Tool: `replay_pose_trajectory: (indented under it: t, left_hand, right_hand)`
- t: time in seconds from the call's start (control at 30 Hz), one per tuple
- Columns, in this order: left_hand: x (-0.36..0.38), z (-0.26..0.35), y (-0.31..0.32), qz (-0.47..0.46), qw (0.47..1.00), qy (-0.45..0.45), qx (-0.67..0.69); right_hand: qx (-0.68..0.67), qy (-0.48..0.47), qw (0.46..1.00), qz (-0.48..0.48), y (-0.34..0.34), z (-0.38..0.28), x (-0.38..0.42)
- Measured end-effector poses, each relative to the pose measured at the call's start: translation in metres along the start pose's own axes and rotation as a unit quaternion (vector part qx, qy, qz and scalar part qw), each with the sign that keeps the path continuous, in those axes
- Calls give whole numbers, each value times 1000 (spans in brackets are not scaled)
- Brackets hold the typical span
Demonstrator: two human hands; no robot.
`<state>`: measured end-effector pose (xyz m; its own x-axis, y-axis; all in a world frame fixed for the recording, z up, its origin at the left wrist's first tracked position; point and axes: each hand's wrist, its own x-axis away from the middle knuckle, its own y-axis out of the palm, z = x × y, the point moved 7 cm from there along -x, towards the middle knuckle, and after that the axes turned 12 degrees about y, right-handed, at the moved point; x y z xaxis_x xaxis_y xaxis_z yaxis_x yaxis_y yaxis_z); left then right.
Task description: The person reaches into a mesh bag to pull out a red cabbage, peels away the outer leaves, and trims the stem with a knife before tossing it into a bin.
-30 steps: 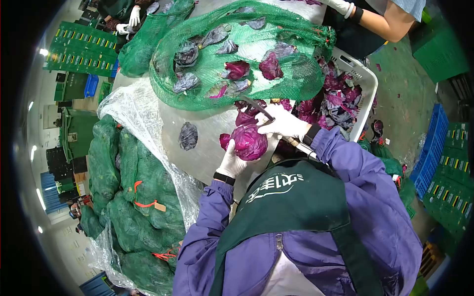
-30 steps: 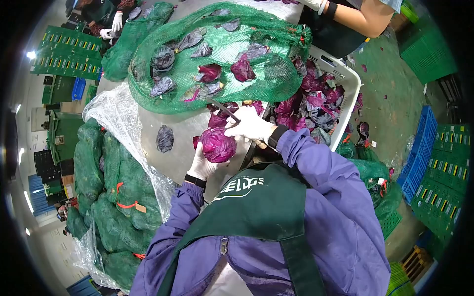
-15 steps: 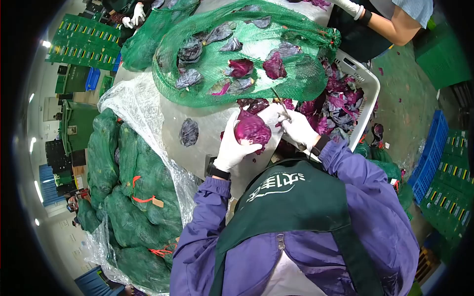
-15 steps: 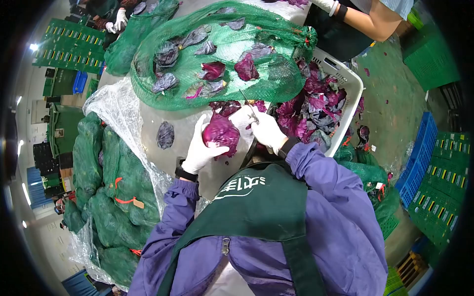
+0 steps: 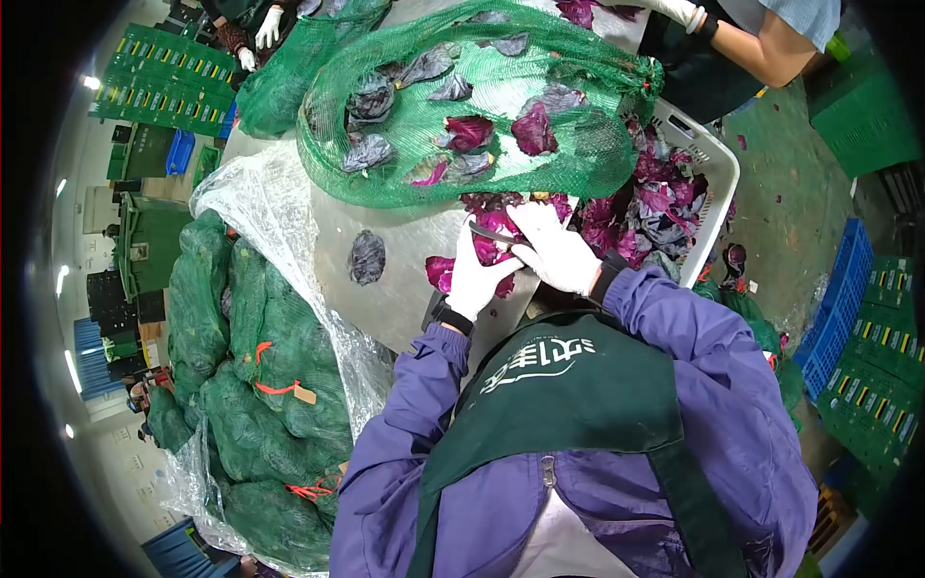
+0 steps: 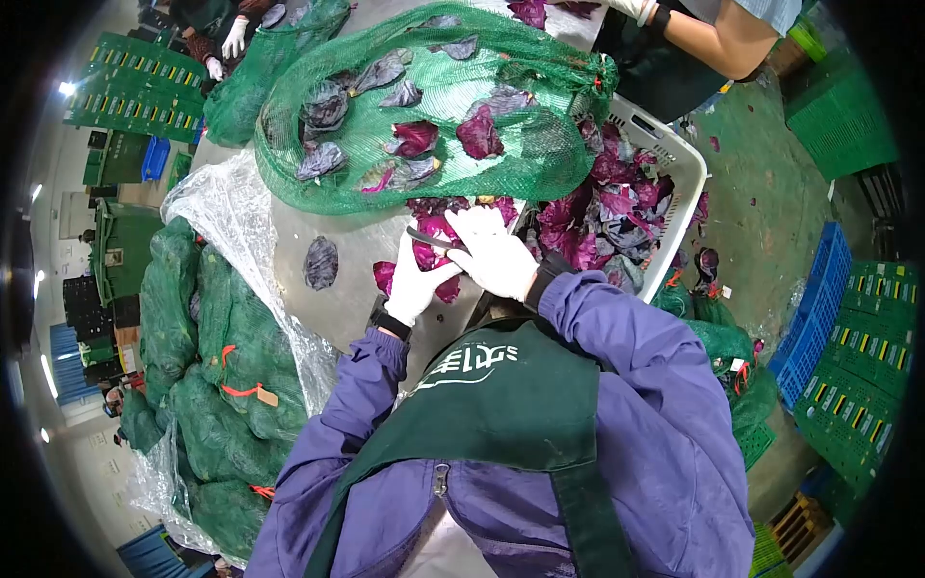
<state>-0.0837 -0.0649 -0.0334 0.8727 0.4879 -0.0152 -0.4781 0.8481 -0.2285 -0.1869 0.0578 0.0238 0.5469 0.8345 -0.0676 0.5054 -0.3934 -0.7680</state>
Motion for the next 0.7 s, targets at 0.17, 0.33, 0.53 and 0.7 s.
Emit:
replay_pose_trajectory:
  t: [0.17, 0.33, 0.53, 0.7]
  left_hand:
    - [-19, 28, 3, -67, 994, 1, 83]
    - [-23, 20, -1, -48, 998, -33, 6]
    - [-4, 30, 7, -17, 986, 24, -162]
    - [8, 12, -7, -57, 995, 45, -72]
  right_hand:
    - [24, 23, 999, -40, 1, -2, -21]
    - [69, -20, 997, -12, 22, 6, -39]
    - [79, 88, 993, -18, 16, 29, -46]
    - [-149, 196, 968, 51, 17, 61, -32]
